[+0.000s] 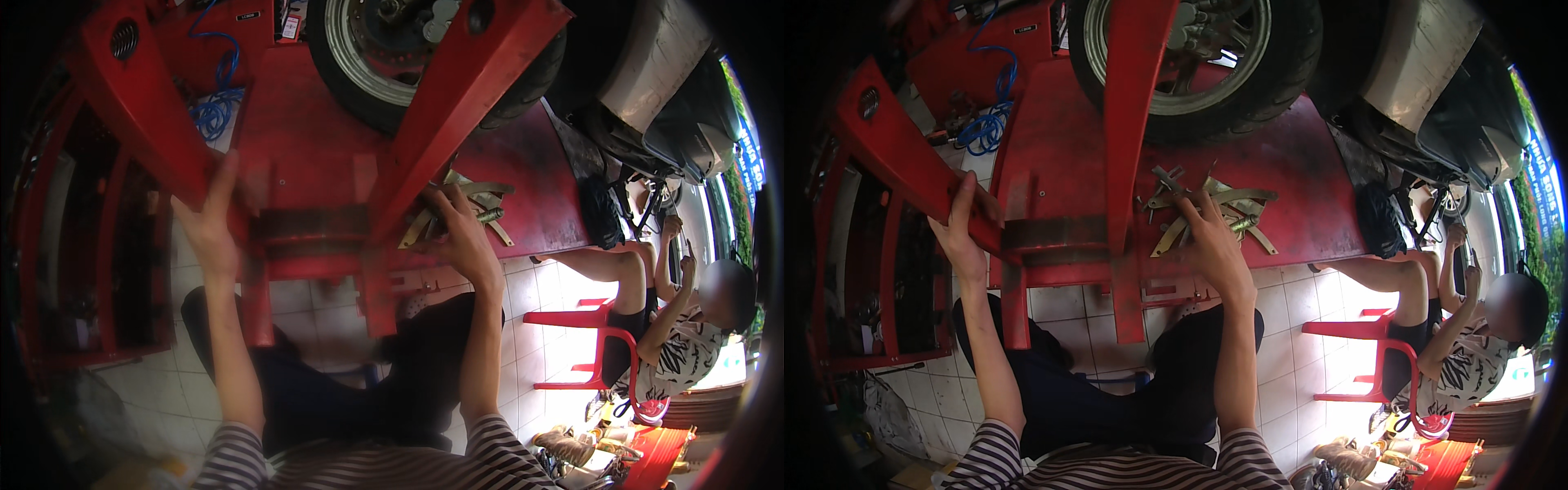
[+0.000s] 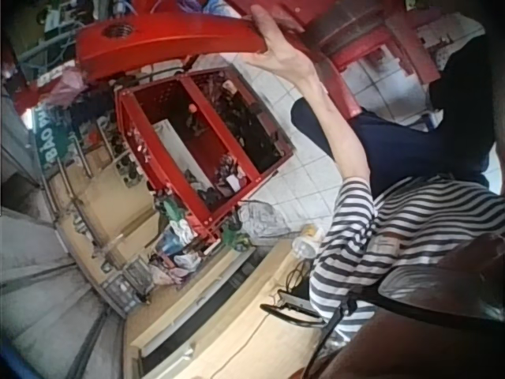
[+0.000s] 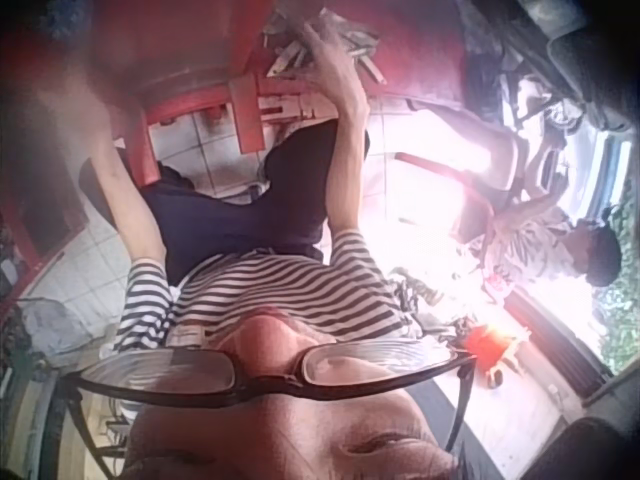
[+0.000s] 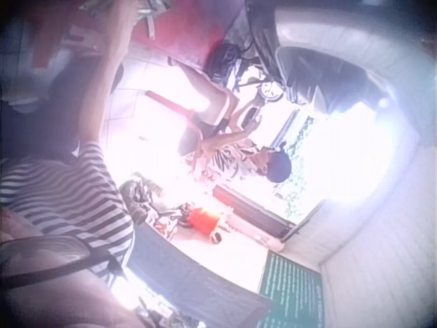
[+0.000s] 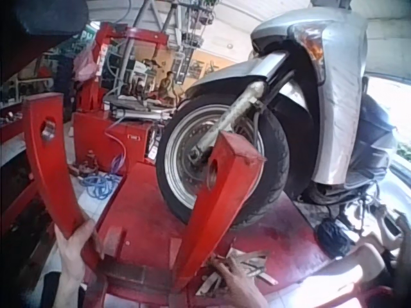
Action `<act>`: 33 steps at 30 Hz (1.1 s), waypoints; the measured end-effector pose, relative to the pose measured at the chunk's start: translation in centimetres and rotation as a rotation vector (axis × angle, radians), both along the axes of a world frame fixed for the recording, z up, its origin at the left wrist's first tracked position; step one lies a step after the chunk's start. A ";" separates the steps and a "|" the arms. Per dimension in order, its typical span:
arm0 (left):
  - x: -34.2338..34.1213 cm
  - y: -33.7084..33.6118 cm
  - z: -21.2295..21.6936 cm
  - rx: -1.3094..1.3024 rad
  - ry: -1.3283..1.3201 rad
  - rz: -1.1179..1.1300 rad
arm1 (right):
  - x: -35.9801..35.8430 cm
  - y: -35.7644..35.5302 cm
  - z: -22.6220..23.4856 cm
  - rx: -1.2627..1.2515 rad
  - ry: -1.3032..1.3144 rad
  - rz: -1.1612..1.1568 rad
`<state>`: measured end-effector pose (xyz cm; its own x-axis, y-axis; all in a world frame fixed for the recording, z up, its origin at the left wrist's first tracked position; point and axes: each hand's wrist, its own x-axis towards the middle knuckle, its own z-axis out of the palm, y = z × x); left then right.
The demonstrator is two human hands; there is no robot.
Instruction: The person picks up a large metal bolt and manually threads it through a red metal frame, turning it several times to secure it before picking up a metal plate.
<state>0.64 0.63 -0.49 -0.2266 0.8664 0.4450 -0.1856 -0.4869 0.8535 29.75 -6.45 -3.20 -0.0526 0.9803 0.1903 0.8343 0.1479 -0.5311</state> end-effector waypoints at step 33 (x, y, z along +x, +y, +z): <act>-0.2 0.4 -1.2 0.003 0.033 0.088 | 3.2 -1.1 -1.5 0.000 0.036 -0.092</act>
<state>0.47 1.03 -1.65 -0.2873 0.8424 0.4559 -0.1141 -0.5026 0.8569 32.96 -7.59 -4.66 0.0440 0.9807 0.1907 0.8250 0.0720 -0.5605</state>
